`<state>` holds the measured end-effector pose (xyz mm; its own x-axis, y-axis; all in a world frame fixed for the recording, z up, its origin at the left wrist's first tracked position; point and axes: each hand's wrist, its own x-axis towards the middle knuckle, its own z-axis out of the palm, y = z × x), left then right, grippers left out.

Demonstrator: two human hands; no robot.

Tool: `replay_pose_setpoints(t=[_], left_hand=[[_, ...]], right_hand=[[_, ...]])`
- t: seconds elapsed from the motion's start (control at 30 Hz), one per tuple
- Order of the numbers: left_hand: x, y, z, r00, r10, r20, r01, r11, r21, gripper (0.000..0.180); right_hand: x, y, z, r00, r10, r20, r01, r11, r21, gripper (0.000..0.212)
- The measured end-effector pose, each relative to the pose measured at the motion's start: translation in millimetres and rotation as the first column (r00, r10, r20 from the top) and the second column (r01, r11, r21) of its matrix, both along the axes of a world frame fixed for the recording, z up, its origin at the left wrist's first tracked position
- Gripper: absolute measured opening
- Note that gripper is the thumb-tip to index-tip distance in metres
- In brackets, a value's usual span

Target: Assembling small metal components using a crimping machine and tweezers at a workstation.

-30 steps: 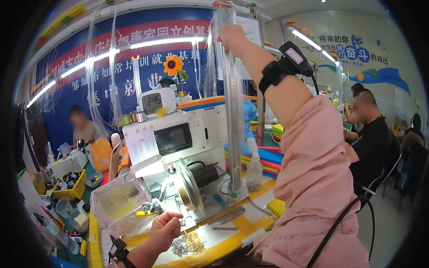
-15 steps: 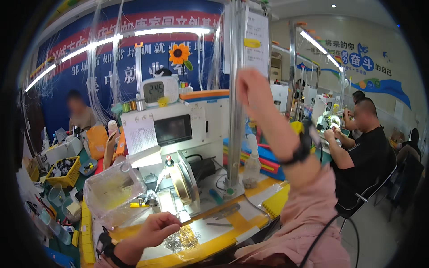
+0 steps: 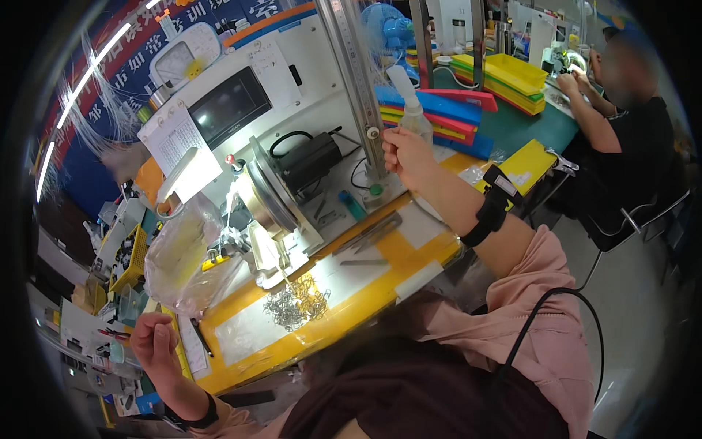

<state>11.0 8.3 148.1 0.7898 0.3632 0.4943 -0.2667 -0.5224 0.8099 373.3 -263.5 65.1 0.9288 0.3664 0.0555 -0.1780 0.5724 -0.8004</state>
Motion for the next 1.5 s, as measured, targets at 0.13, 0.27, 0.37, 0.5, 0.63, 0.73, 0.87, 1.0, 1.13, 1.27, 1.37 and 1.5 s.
replay_pose_setpoints(t=[0.13,0.27,0.37,0.5,0.63,0.73,0.87,1.0,1.13,1.27,1.37,1.5], left_hand=[[-2,4,-12,0.998,-0.061,0.018,0.063,0.988,-0.138,0.017],[-8,-14,-14,0.969,-0.158,-0.188,0.125,0.976,-0.176,0.018],[14,-17,-18,0.916,-0.267,-0.3,0.198,0.95,-0.243,0.02],[28,-23,-28,0.859,-0.362,-0.362,0.295,0.928,-0.228,0.019],[51,-29,-36,0.807,-0.448,-0.385,0.363,0.89,-0.276,0.021],[75,-30,-37,0.814,-0.456,-0.36,0.399,0.889,-0.224,0.019],[95,-33,-39,0.827,-0.447,-0.341,0.415,0.895,-0.164,0.016],[101,-29,-50,0.848,-0.428,-0.312,0.429,0.901,-0.068,0.016],[100,-29,-56,0.857,-0.428,-0.286,0.42,0.903,-0.092,0.017],[106,-32,-59,0.885,-0.415,-0.213,0.407,0.91,-0.08,0.024],[115,-31,-57,0.888,-0.376,-0.264,0.363,0.926,-0.101,0.046],[136,-25,-69,0.879,-0.454,-0.144,0.409,0.874,-0.26,0.072]], right_hand=[[-8,3,0,0.999,0.048,-0.018,-0.05,0.99,-0.13,0.007],[-19,10,3,0.993,0.121,0.008,-0.118,0.98,-0.16,0.006],[-8,6,-2,0.999,0.018,0.05,-0.01,0.988,-0.154,0.007],[-15,11,-2,0.991,0.108,0.078,-0.091,0.977,-0.194,0.008],[-19,13,-1,0.993,0.01,0.116,0.015,0.978,-0.206,0.007],[-20,16,-2,0.992,-0.043,0.118,0.066,0.976,-0.208,0.007],[-10,18,-8,0.98,-0.177,0.087,0.185,0.978,-0.1,0.007],[-17,17,-4,0.994,-0.064,0.091,0.081,0.977,-0.197,0.008],[-19,18,-4,0.994,-0.042,0.099,0.06,0.981,-0.187,0.008],[-34,34,-10,0.955,-0.172,0.241,0.241,0.925,-0.294,0.009],[-52,39,-8,0.936,-0.122,0.331,0.212,0.944,-0.251,0.011],[-51,47,1,0.994,0.035,0.107,-0.015,0.983,-0.183,0.01]])
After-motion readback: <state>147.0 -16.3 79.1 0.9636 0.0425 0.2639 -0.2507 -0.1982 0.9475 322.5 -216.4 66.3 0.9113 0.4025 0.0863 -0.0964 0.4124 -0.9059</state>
